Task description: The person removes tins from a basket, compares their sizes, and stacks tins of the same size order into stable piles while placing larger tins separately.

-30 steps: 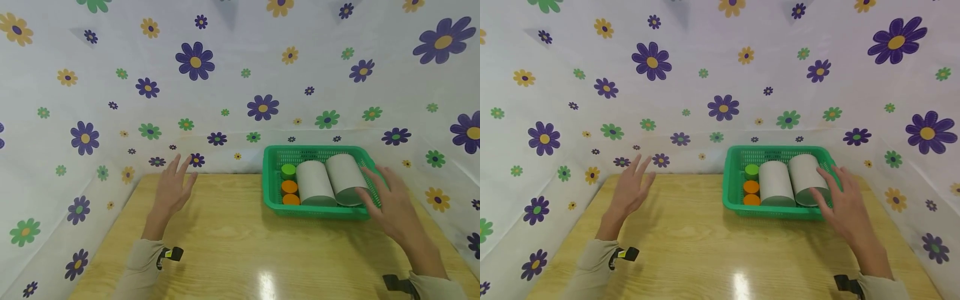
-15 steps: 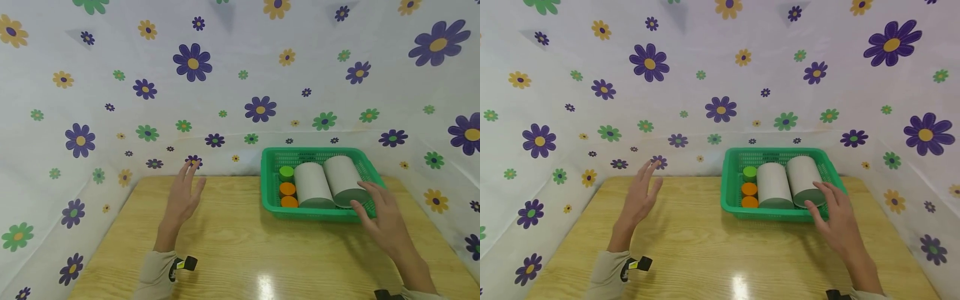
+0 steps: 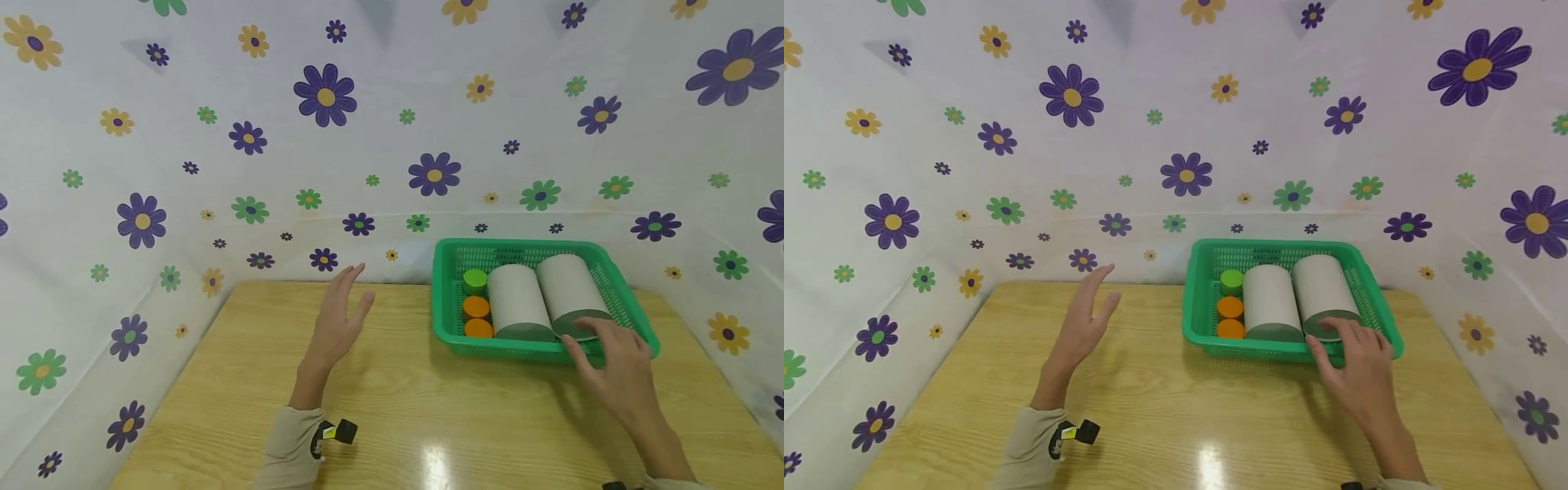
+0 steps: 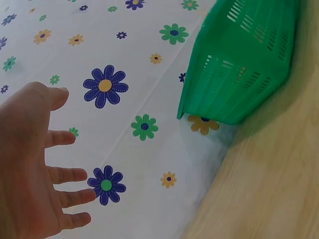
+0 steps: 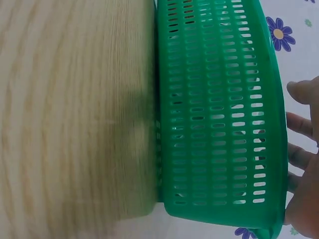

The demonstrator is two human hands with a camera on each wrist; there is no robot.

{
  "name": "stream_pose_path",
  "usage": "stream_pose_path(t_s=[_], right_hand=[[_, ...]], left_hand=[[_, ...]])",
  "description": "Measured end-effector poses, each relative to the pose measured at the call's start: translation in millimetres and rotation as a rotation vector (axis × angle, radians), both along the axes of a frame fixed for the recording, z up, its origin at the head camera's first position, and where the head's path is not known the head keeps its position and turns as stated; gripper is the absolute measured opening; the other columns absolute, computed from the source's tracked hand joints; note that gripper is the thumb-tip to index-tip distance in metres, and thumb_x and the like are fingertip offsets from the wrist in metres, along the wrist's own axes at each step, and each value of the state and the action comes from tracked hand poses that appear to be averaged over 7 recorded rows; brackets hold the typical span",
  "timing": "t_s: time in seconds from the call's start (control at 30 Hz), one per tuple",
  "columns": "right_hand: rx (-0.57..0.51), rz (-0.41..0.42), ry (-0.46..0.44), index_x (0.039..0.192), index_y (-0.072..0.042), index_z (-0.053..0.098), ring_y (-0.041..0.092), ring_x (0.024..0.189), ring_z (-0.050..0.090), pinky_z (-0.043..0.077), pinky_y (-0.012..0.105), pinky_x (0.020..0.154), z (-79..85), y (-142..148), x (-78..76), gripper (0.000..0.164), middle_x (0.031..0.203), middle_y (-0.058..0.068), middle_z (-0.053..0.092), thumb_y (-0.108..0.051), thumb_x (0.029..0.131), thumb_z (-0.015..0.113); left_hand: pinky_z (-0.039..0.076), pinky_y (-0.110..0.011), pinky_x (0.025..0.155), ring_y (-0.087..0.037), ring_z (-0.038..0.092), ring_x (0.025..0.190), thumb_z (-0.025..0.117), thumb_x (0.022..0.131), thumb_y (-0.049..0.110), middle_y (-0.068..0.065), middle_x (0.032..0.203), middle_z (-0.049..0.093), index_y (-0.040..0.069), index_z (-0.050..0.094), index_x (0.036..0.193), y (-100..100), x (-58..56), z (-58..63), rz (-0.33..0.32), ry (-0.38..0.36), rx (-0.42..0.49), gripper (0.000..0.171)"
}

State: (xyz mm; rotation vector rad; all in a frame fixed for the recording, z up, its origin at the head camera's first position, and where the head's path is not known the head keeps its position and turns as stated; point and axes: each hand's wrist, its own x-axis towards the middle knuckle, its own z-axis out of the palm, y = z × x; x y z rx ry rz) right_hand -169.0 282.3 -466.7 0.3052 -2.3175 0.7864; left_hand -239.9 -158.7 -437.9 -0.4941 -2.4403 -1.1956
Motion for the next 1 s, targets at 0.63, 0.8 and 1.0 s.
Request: stream_pose_path(t_s=[0.63, 0.8, 1.0], right_hand=[[0.134, 0.099, -0.012, 0.101, -0.017, 0.072, 0.030, 0.094, 0.062, 0.031, 0.056, 0.080, 0.2, 7, 3.3, 0.024, 0.096, 0.000, 0.072, -0.012, 0.081, 0.084], [0.134, 0.102, 0.002, 0.099, -0.017, 0.072, 0.028, 0.093, 0.061, 0.030, 0.053, 0.079, -1.4, 8, 4.3, 0.026, 0.094, -0.001, 0.072, -0.008, 0.078, 0.085], [0.140, 0.116, 0.016, 0.099, -0.017, 0.072, 0.024, 0.093, 0.059, 0.030, 0.054, 0.080, -3.1, 11, 3.5, 0.026, 0.095, -0.001, 0.071, -0.007, 0.078, 0.084]], left_hand=[[0.039, -0.047, 0.114, -0.020, 0.045, 0.138, 0.048, 0.109, 0.040, 0.000, 0.156, 0.046, 0.016, 0.043, 0.155, 52, -7.1, 18.0, -0.144, 0.029, 0.207, 0.052], [0.040, -0.051, 0.113, -0.025, 0.048, 0.136, 0.048, 0.109, 0.038, -0.003, 0.154, 0.048, 0.013, 0.049, 0.151, 65, -9.0, 14.8, -0.172, 0.012, 0.204, 0.049], [0.043, -0.051, 0.109, -0.024, 0.054, 0.129, 0.055, 0.107, 0.034, -0.003, 0.144, 0.057, 0.013, 0.057, 0.145, 86, -9.1, 9.0, -0.205, 0.005, 0.204, 0.043]])
